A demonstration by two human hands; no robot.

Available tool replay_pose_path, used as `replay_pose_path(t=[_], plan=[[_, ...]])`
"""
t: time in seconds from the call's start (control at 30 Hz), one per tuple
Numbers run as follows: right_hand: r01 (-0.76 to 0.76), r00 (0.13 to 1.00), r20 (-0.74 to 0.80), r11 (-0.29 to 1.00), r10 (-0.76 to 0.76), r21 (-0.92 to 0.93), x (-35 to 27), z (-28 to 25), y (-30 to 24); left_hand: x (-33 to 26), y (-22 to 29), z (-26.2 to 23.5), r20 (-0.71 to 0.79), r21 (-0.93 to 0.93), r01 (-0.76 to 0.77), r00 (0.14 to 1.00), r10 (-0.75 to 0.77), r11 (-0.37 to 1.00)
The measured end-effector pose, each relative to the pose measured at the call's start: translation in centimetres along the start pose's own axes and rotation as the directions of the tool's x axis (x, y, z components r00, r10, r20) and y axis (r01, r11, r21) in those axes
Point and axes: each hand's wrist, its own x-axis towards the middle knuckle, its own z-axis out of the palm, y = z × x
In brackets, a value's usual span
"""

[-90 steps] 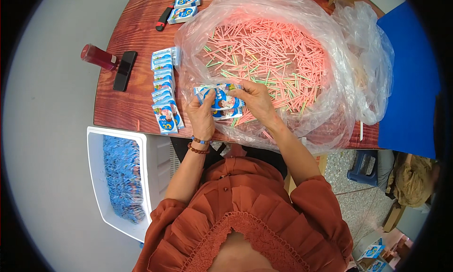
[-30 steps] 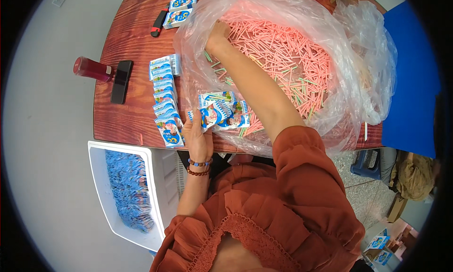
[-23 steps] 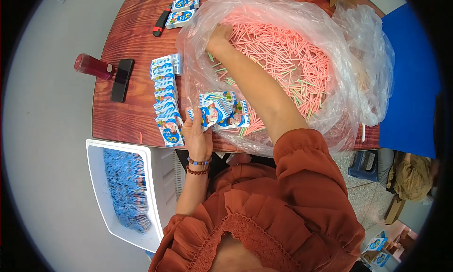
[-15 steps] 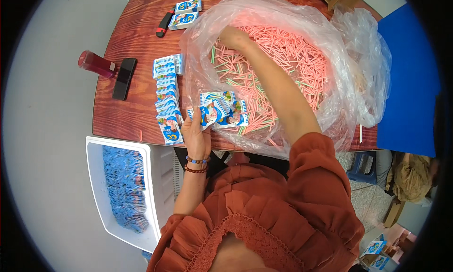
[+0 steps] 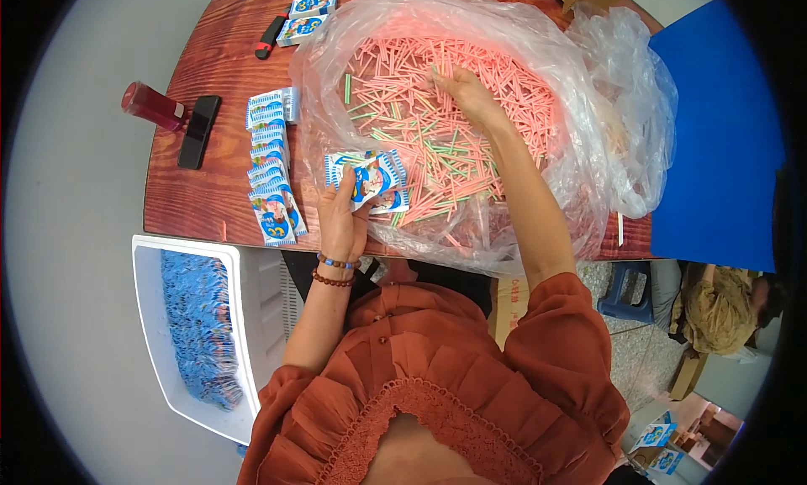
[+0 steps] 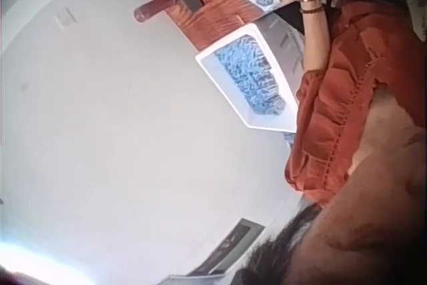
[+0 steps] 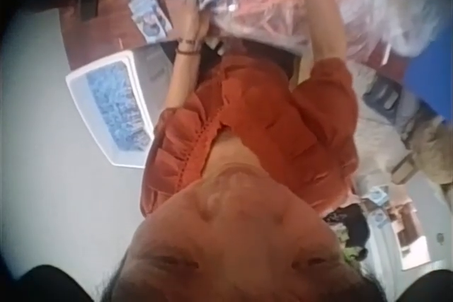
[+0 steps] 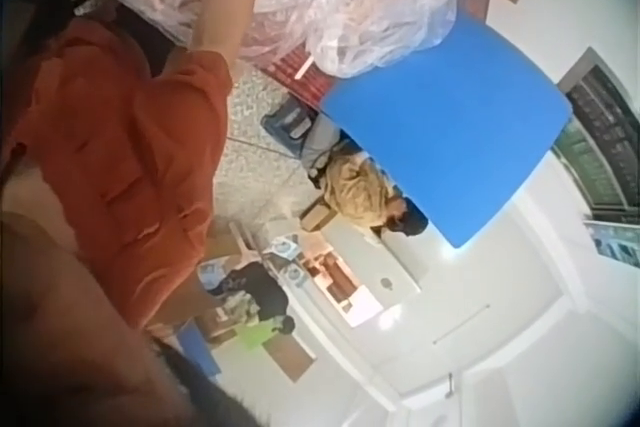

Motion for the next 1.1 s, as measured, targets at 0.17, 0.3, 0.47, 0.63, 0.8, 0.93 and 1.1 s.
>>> replay_pose_path(t=[0.17, 0.3, 0.47, 0.63, 0.8, 0.93, 1.1], plan=[[0.12, 0.989, -0.078, 0.991, -0.125, -0.064, -3.0, 0.1, 0.5, 0.2, -0.6, 0.9, -0.003, -0.014, 0.022, 1.0, -0.022, 1.0], [0.252, 0.964, -0.057, 0.961, -0.259, -0.11, -2.9, -0.7, 4.9, 0.4, -1.6, 1.2, 0.0, -0.017, 0.073, 0.997, -0.073, 0.997], [0.315, 0.922, -0.315, 0.91, -0.226, 0.27, -3.2, -0.3, 3.2, 0.8, -1.6, 1.7, -0.022, -0.028, 0.079, 0.997, -0.08, 0.996], [0.381, 0.918, -0.237, 0.536, -0.319, 0.754, -4.9, 0.1, 1.5, 2.3, -2.2, 3.5, -0.001, -0.125, 0.039, 0.999, -0.04, 0.991], [0.501, 0.862, -0.337, 0.525, -0.38, 0.689, -8.4, 4.2, -2.3, 2.8, -3.1, 4.1, 0.002, -0.052, -0.039, 0.999, 0.039, 0.998], [0.609, 0.788, -0.386, 0.513, -0.481, 0.605, -9.2, 6.2, -3.3, 2.5, -3.2, 4.1, 0.002, -0.049, -0.049, 0.999, 0.049, 0.998], [0.687, 0.727, -0.413, 0.586, -0.548, 0.43, -9.7, 7.0, -3.1, 2.2, -2.9, 4.7, 0.015, -0.071, -0.063, 0.998, 0.064, 0.995]])
